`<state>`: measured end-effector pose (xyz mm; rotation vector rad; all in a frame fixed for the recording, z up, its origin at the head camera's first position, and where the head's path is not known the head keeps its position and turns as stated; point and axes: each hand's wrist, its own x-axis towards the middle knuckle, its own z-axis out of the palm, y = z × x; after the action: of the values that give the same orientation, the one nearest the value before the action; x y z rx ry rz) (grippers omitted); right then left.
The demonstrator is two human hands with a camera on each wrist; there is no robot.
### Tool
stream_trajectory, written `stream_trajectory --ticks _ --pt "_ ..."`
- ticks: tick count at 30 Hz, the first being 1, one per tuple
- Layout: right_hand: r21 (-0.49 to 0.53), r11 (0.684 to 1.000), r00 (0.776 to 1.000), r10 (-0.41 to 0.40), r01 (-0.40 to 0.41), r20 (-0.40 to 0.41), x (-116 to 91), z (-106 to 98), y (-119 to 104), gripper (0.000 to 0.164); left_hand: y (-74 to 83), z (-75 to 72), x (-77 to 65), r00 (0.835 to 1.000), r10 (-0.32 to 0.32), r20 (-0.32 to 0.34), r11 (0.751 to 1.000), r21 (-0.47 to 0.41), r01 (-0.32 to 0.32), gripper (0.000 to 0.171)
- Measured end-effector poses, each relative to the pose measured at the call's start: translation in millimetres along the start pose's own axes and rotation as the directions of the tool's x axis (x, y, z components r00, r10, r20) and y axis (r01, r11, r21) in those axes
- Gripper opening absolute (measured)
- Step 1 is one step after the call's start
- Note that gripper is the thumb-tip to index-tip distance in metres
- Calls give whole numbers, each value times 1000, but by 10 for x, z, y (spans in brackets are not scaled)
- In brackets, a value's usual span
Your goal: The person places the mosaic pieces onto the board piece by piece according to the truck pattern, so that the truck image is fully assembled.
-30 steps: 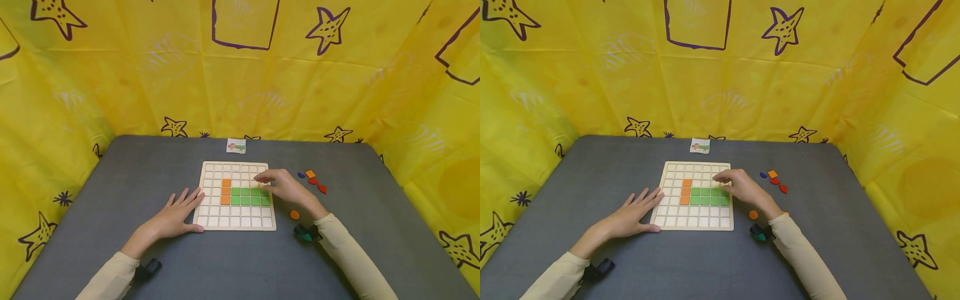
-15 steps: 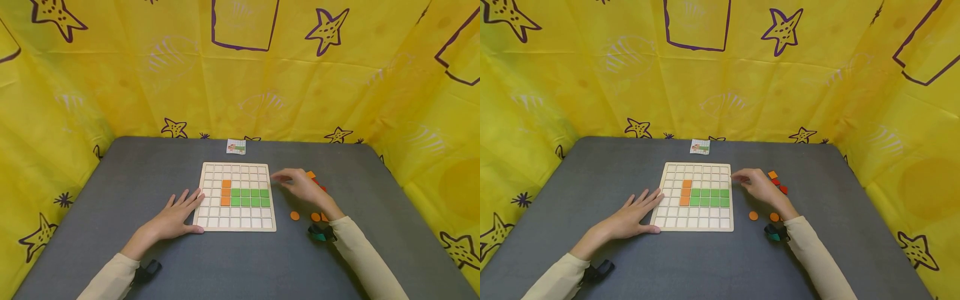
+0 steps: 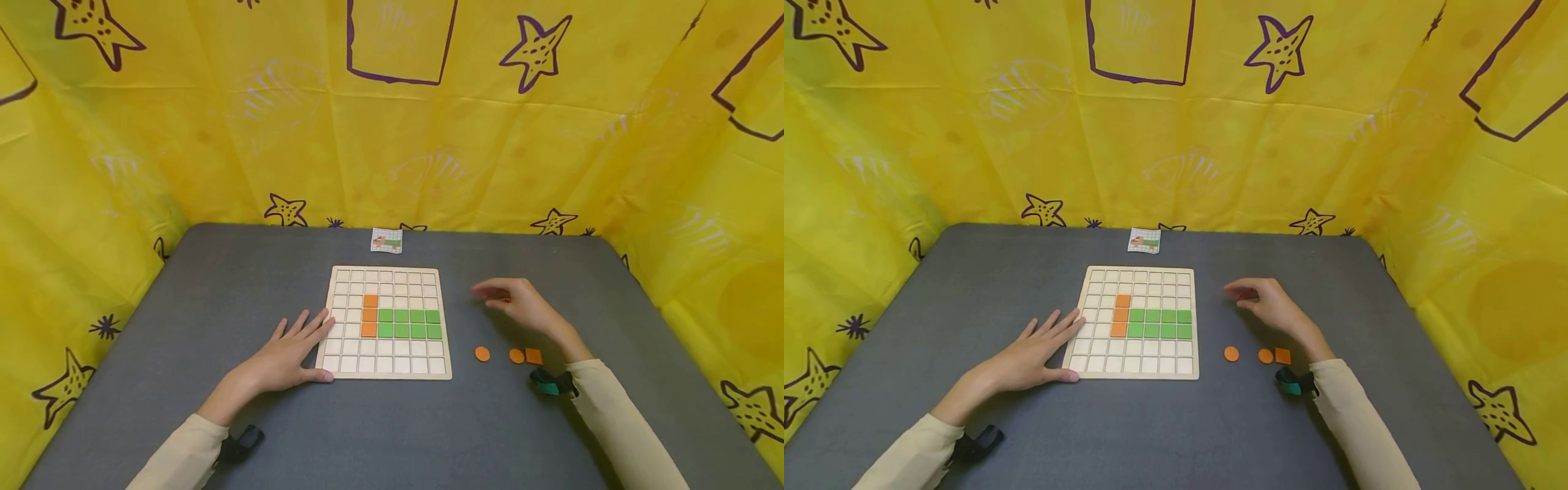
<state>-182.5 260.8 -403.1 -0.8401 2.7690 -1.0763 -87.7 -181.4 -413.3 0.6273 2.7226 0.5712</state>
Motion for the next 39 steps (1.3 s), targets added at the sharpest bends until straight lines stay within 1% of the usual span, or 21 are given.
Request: stream_trajectory --ticks 6,9,13,19,28,34,37,39 --pt "9 1000 1000 -21 21 -10 -112 -131 126 31 12 -7 -10 1000 -2 3 1000 -5 2 100" --pt "37 999 1000 -21 22 -15 -165 -187 233 31 3 -7 -8 1000 -3 4 1000 -4 3 100" --pt "62 998 1000 13 -12 -10 -230 -245 366 31 -7 -6 -3 1000 -6 4 1000 0 6 100" --pt "81 995 998 54 -55 22 -318 -314 509 33 -5 -2 0 1000 -3 7 1000 4 3 99" --pt "69 991 991 105 -111 86 -379 -367 538 46 0 -13 -8 1000 6 1 1000 -9 -6 98" --pt "54 992 991 109 -113 83 -417 -393 537 55 -3 -13 -8 1000 6 1 1000 -6 -6 98" --pt "43 993 991 111 -114 81 -431 -397 541 56 -8 -10 -9 1000 6 -1 1000 -5 -6 98" --pt "31 991 988 125 -128 86 -441 -397 547 53 -11 -7 -9 1000 6 -1 1000 -2 -6 98"
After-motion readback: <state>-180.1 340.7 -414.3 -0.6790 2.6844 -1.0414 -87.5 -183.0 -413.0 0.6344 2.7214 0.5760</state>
